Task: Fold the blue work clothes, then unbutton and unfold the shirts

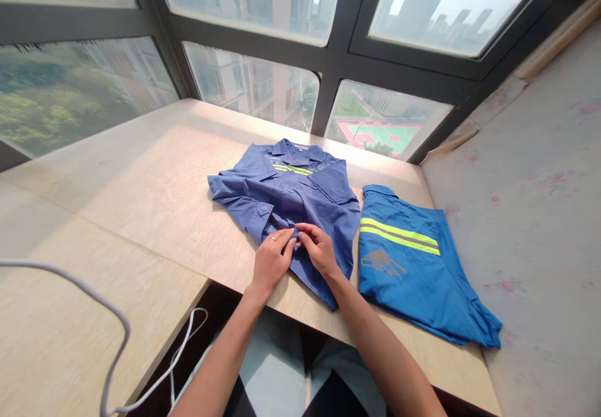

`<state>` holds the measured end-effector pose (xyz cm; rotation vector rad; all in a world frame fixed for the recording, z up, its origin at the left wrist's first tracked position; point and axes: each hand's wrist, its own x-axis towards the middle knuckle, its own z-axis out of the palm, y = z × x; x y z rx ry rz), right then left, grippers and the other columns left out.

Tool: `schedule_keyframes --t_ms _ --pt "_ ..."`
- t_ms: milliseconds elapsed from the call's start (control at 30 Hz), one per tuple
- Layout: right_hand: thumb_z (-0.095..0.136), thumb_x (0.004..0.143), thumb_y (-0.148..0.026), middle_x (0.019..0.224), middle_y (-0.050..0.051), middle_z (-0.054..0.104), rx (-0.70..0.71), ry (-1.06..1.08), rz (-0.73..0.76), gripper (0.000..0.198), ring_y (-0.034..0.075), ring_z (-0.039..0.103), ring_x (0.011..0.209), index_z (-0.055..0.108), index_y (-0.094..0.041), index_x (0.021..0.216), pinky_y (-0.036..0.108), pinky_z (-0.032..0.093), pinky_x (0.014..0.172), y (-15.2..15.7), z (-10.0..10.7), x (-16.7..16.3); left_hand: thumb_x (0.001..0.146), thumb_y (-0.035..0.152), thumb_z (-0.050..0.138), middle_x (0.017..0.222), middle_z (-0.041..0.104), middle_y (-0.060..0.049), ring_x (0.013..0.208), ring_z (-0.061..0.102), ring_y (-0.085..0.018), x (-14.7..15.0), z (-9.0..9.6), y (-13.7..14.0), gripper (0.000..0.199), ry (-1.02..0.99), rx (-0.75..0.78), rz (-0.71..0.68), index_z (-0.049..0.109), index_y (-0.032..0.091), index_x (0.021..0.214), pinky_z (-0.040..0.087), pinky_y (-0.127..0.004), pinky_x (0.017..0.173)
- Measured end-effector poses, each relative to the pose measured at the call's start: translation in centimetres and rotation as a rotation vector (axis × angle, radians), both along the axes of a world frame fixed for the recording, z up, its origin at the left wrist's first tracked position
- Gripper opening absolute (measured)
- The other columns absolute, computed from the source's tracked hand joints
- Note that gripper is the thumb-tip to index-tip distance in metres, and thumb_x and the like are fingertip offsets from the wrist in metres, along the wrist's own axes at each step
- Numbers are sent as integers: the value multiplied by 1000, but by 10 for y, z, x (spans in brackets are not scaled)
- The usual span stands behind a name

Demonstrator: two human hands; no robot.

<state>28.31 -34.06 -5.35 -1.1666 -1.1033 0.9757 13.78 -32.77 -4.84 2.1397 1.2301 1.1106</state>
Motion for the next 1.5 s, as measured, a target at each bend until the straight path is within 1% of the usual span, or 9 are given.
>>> schedule_keyframes --t_ms 100,233,467,733,967,1167,1300,1400,1500 --pt "61 87 -35 91 4 70 45 -49 -3 24 13 62 64 69 -20 105 26 54 65 0 -1 1 96 23 49 114 71 -8 107 65 -23 -1 -1 1 27 21 18 -16 69 19 114 51 -38 97" --pt "56 91 -32 82 2 67 86 -117 18 21 13 60 63 70 -20 101 26 51 64 -2 2 0 94 23 52 105 73 -5 98 68 -21 -2 -2 2 23 -97 -42 10 72 21 105 53 -36 91" --pt "51 96 -31 91 5 70 169 -256 53 24 13 60 66 72 -20 100 27 51 66 -2 7 -1 92 24 57 96 75 -4 90 68 -20 -3 -2 5 18 -226 -134 58 74 21 94 52 -33 85" --pt "51 95 -22 102 8 73 309 -485 43 25 20 67 92 71 -21 110 33 53 85 -3 7 0 89 26 60 94 75 -4 89 68 -20 -5 0 3 17 -295 -183 103 75 20 93 51 -33 85" --pt "51 94 -24 103 9 72 292 -599 42 24 21 67 92 69 -20 109 34 53 83 -8 12 -4 89 27 59 96 75 -5 92 68 -20 -5 0 3 18 -322 -210 94 75 20 94 50 -34 88" --pt "69 87 -39 95 9 69 270 -676 50 30 21 64 83 67 -18 109 35 53 78 -6 8 0 89 25 59 93 74 -4 89 68 -20 -6 -1 2 16 -309 -212 95 75 21 91 50 -33 86" --pt "64 90 -29 93 7 68 275 -728 79 21 20 62 83 67 -20 109 34 51 79 -4 4 5 90 28 58 94 74 -3 90 67 -20 -7 -2 3 18 -294 -219 87 75 21 91 50 -34 85" --pt "62 89 -26 92 6 68 275 -690 67 17 20 63 84 67 -19 104 33 51 79 -5 6 5 90 29 59 94 75 -3 90 67 -20 -7 -2 4 18 -299 -207 74 75 22 91 50 -34 86" --pt "62 90 -32 93 7 69 256 -615 75 18 19 63 84 68 -19 102 32 51 78 -6 10 5 89 29 59 94 75 -4 90 67 -20 -7 -3 3 18 -307 -194 55 76 22 92 51 -34 86"
